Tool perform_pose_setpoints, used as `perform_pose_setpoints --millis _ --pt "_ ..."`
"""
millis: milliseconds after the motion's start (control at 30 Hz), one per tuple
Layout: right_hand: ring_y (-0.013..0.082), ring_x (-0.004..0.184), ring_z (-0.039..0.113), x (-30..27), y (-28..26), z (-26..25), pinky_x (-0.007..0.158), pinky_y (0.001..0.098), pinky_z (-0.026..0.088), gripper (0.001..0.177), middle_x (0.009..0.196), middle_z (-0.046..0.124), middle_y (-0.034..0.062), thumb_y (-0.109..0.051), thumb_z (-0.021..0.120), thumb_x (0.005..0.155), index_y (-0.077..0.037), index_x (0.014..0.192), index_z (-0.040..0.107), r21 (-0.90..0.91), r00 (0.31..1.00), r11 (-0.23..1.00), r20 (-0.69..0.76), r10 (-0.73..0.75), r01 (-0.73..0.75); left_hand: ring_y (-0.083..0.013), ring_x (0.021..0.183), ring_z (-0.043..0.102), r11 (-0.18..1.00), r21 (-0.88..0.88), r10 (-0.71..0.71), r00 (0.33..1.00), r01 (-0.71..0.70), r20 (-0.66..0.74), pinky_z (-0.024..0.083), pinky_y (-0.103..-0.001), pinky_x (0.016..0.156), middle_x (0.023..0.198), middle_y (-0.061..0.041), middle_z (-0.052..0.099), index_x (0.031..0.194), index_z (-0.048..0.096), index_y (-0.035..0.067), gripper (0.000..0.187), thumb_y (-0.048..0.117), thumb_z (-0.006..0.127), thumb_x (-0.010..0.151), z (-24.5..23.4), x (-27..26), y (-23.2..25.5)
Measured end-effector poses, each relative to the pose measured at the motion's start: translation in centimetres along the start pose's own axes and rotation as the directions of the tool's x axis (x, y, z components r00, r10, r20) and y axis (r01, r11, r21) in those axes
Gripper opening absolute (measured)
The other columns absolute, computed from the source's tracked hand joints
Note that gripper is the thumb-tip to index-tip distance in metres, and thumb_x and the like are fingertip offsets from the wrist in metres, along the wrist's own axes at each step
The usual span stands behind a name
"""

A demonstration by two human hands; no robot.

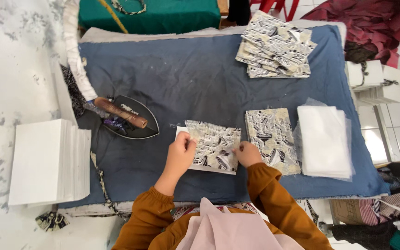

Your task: The person irons small patterned fabric pieces on a padded table. They place a white sheet over the fabric, use a charcoal iron to press it, and then remove the sheet. The person repeats this process for multiple fabric pieces, stacking the finished ones.

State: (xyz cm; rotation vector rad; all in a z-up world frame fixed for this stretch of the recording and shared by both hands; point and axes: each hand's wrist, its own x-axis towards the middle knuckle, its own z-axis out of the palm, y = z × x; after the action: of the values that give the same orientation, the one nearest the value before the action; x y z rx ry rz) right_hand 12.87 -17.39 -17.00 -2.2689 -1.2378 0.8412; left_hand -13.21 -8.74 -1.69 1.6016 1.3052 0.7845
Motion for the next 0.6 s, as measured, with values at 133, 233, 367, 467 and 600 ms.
perform_pose_setpoints --millis 133,233,367,467,600 --pt "0.0344 0.078 0.068 -2.1 1.9 -2.2 0.071 0.0440 0.054 0.026 0.081 0.071 0.0170 -0.025 0.076 0.086 0.000 0.089 0.073 0.003 0.980 0.999 -0.195 -0.047 0.049 -0.0116 0.060 0.053 0.996 -0.088 0.046 0.984 -0.031 0.170 0.045 -0.030 0.056 0.067 -0.009 0.059 0.097 0.055 0.002 0.019 0.016 0.068 0.097 2.3 -0.5 0.7" --pt "0.0274 0.068 0.067 -3.2 4.4 -4.4 0.064 0.0407 0.053 0.019 0.077 0.070 0.0130 -0.019 0.068 0.089 -0.001 0.094 0.071 0.363 0.962 0.929 -0.220 0.163 -0.074 -0.0147 0.071 0.062 0.962 -0.222 0.195 0.967 -0.156 0.167 0.051 -0.029 0.065 0.082 -0.008 0.068 0.105 0.059 0.004 0.016 0.018 0.063 0.098 5.6 2.0 2.0" --pt "0.0143 0.065 0.064 -3.8 7.9 -6.9 0.059 0.0318 0.056 0.013 0.083 0.068 0.0043 -0.014 0.063 0.093 -0.004 0.098 0.069 0.755 0.872 0.629 -0.169 0.460 -0.185 -0.0330 0.102 0.067 0.972 -0.021 0.231 0.947 -0.232 0.223 0.053 -0.039 0.086 0.112 -0.020 0.067 0.122 0.057 0.000 0.036 0.023 0.068 0.097 12.2 7.9 4.6" --pt "0.0210 0.060 0.066 -4.2 9.2 -8.1 0.055 0.0365 0.054 0.014 0.077 0.067 0.0104 -0.011 0.065 0.095 0.002 0.095 0.060 0.842 0.856 0.498 -0.092 0.509 -0.206 -0.0348 0.122 0.061 0.974 -0.076 0.225 0.925 -0.212 0.306 0.051 -0.041 0.096 0.131 -0.021 0.061 0.132 0.052 -0.001 0.047 0.024 0.069 0.095 14.7 8.5 5.0" --pt "0.0303 0.068 0.071 -8.5 10.2 -8.3 0.061 0.0430 0.057 0.030 0.076 0.071 0.0148 -0.021 0.076 0.091 0.005 0.096 0.062 0.464 0.847 0.826 -0.250 0.469 -0.320 -0.0350 0.125 0.062 0.920 -0.077 0.390 0.884 -0.384 0.258 0.051 -0.042 0.102 0.137 -0.024 0.061 0.131 0.056 -0.001 0.046 0.022 0.073 0.095 13.2 3.8 1.4"
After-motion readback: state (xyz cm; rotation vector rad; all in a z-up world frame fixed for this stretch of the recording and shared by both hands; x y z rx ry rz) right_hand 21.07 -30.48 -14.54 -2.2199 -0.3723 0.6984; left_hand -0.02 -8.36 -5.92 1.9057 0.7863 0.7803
